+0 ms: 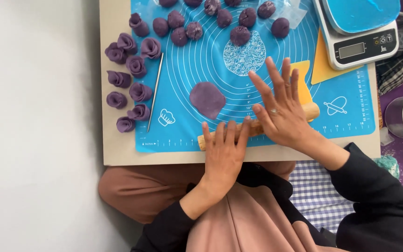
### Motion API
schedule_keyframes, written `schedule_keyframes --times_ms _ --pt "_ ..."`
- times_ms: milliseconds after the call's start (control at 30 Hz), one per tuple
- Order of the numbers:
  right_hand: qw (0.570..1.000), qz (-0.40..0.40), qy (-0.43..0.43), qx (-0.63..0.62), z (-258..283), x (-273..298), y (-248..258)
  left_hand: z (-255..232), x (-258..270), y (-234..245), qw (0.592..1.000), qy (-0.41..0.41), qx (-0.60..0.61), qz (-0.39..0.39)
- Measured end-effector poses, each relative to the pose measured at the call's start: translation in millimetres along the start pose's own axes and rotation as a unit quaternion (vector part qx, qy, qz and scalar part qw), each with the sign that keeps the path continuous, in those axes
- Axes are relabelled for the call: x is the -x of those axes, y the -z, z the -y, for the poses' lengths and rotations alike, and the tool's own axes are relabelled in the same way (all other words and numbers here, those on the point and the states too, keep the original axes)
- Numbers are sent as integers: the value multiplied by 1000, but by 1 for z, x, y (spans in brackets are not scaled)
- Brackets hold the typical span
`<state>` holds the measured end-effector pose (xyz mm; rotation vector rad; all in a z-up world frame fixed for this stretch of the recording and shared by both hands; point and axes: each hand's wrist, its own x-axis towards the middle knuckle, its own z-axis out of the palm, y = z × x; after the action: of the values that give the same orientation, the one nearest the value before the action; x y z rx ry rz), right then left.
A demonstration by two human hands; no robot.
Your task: Shaping purple dough into decorative rose shapes using a rolling pin and a scraper on a silicone mat.
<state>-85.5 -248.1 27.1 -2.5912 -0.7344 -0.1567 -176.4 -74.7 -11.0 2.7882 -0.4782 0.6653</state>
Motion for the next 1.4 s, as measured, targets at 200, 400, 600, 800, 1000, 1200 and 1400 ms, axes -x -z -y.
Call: schedule_keyframes --times_ms 200,400,600,800,1000,1200,1400 --pt "997 54 58 27 -13 -1 41 65 -40 -3 992 -111 49 -19" --pt "986 107 42 124 -7 14 45 125 -96 -3 952 -151 238 119" --pt "990 116 -79 17 -6 51 5 129 -142 -13 907 -108 323 247" --pt "999 39 -27 14 37 39 11 102 -159 -73 986 -57 99 119" --pt "989 23 31 143 28 36 3 104 -160 -37 957 -32 39 287" --pt "991 45 40 122 36 26 9 101 -157 -20 963 -31 62 260" --pt "993 72 42 88 42 36 4 107 -139 -11 961 10 31 275"
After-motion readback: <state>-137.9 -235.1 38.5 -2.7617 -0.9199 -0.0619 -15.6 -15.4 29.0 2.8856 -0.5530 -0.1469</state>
